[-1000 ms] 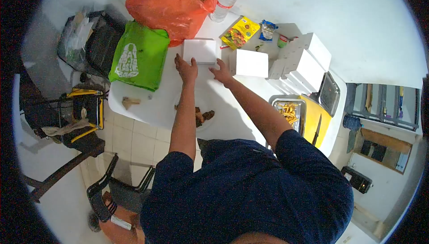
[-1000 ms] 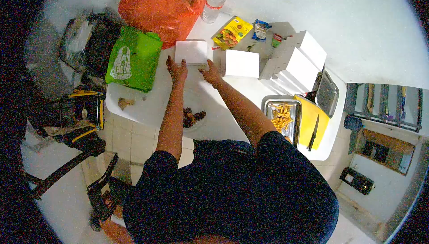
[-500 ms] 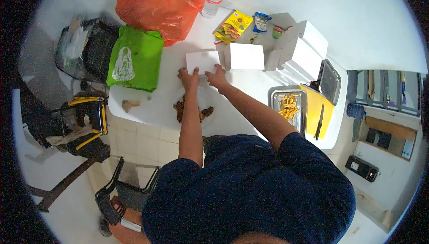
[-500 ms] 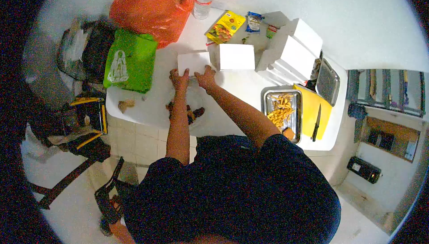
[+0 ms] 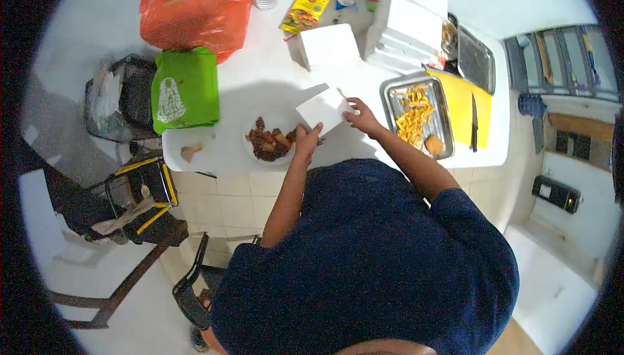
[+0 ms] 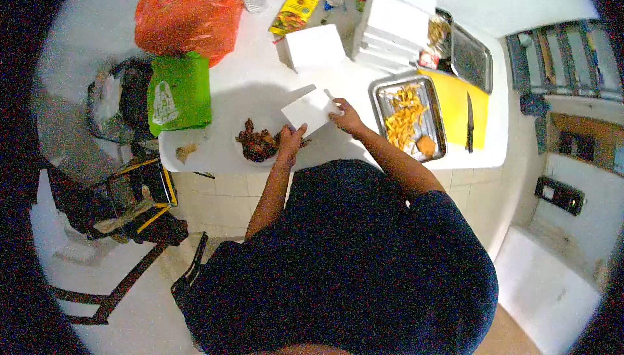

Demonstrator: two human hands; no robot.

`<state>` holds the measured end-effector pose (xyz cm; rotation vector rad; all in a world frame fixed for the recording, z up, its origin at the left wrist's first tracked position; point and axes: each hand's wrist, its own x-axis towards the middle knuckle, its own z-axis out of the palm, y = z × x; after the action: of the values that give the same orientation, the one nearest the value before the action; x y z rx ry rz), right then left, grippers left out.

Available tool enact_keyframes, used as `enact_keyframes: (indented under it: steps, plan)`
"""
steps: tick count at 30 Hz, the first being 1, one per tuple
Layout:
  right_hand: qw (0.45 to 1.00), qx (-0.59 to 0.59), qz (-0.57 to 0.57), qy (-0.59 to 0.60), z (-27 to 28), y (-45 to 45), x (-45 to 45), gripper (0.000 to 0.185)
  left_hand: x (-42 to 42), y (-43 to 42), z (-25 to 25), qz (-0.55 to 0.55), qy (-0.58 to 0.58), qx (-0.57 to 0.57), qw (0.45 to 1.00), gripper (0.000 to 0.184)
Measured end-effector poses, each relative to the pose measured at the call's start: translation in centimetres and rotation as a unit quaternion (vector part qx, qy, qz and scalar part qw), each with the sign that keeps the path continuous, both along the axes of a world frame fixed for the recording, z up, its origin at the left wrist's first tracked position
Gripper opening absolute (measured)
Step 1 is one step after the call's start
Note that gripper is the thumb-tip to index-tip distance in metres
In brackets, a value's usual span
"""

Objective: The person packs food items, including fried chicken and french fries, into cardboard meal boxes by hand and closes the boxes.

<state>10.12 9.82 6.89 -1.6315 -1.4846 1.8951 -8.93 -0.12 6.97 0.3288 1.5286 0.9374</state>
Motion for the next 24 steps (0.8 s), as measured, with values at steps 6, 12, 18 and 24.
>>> enact_keyframes:
  steps: [6, 12, 18, 24]
  plan:
    - [0.978, 0.022, -0.207, 0.013, -3.7, -3.2, 6.5, 0.046, 3.9, 1.8, 0.1, -0.166, 0.097, -0.015, 0.981, 0.067]
    - [0.952, 0.179, -0.226, -0.1, -4.8, -4.8, 8.9, 0.04, 5.7, 3.6, -5.4, -0.342, 0.474, 0.029, 0.811, 0.112]
    - [0.938, 0.176, -0.272, -0.12, -6.4, -6.8, 9.1, 0.042, 8.2, 6.9, 3.6, -0.539, 0.489, 0.124, 0.674, 0.12]
    - [0.921, 0.125, -0.361, -0.07, -5.1, -8.2, 8.2, 0.058, 10.6, 7.8, 2.4, -0.595, 0.499, 0.101, 0.622, 0.121]
